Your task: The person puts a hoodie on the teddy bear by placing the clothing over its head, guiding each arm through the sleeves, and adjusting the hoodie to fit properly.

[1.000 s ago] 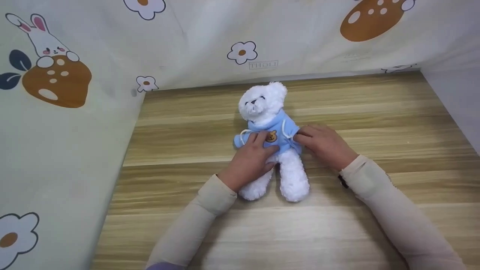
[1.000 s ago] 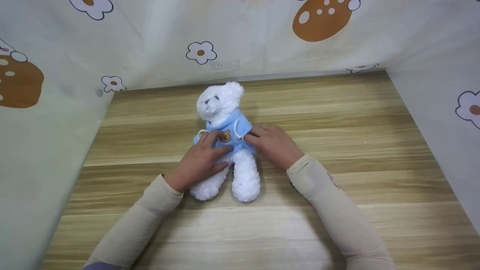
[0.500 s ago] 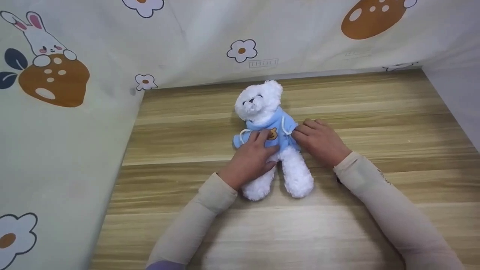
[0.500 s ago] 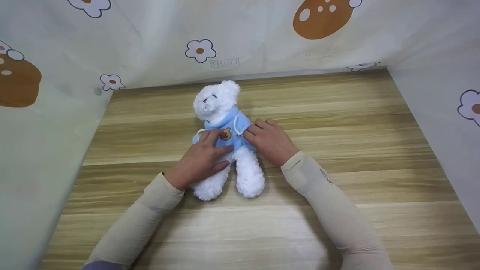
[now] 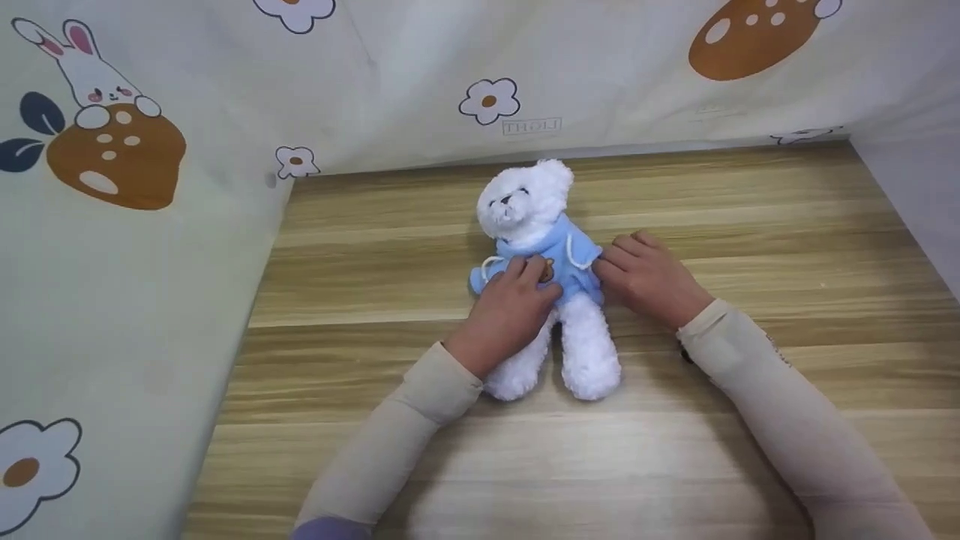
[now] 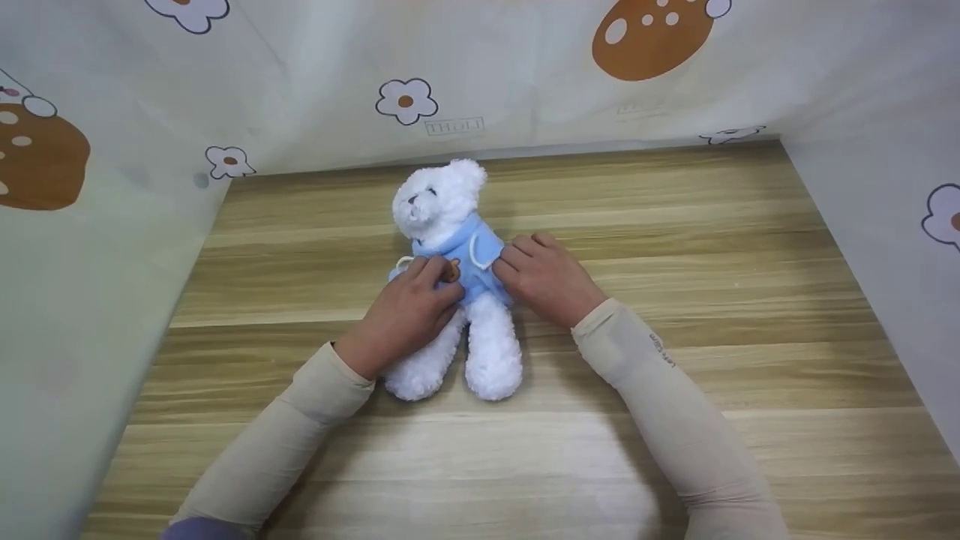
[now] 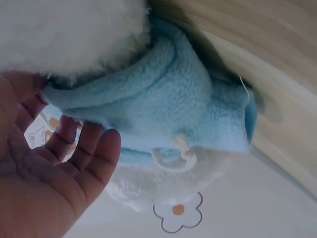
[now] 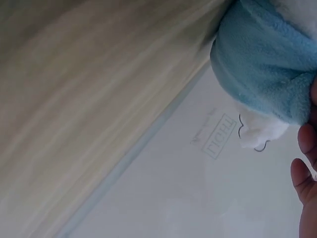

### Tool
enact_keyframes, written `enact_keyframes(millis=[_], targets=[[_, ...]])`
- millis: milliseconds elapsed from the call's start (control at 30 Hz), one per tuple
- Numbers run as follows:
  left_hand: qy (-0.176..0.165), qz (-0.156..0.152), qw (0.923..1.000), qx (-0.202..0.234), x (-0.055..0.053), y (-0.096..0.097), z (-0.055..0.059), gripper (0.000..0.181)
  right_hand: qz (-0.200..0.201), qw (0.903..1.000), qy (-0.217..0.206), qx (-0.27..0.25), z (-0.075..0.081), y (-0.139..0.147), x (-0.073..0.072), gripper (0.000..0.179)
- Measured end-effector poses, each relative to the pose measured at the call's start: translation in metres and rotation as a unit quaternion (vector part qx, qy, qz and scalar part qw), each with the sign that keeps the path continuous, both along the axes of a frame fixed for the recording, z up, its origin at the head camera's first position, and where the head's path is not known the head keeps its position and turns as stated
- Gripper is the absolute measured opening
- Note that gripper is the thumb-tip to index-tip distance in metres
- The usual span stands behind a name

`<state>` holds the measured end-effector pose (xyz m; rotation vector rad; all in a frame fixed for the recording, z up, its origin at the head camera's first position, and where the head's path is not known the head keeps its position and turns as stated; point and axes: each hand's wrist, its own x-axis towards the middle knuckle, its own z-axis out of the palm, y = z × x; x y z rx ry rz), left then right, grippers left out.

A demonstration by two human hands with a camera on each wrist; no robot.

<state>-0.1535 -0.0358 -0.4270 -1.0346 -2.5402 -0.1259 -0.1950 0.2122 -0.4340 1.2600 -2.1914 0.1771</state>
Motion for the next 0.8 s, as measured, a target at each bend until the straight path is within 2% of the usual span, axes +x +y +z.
enact_keyframes(millis=[200,333,433,533,633,733,800], targets=[[-0.027,-0.015,0.9985,-0.045,0.006,-0.017,0.005,0.018,-0.046,0.9962,-0.032,-0.067,0.009,0.024,-0.011,0.005],[-0.047,-0.021,0.9973,-0.051,0.006,-0.023,0.006,0.015,-0.085,0.9914,-0.066,-0.074,0.010,0.034,-0.019,0.005],[-0.048,-0.024,0.9976,-0.044,0.005,-0.024,0.006,0.016,-0.103,0.9878,-0.091,-0.074,0.009,0.034,-0.019,0.007],[-0.051,-0.027,0.9981,-0.023,0.002,-0.023,0.006,0.015,-0.093,0.9869,-0.099,-0.086,0.009,0.033,-0.010,0.010],[-0.058,-0.032,0.9978,0.004,0.000,-0.020,0.009,0.014,-0.067,0.9878,-0.102,-0.097,0.011,0.031,0.000,0.014],[-0.059,-0.037,0.9974,0.016,-0.001,-0.014,0.012,0.023,-0.049,0.9896,-0.103,-0.088,0.010,0.025,0.005,0.017],[-0.046,-0.038,0.9982,0.008,-0.002,-0.008,0.011,0.030,-0.046,0.9917,-0.094,-0.075,0.007,0.020,0.006,0.016]])
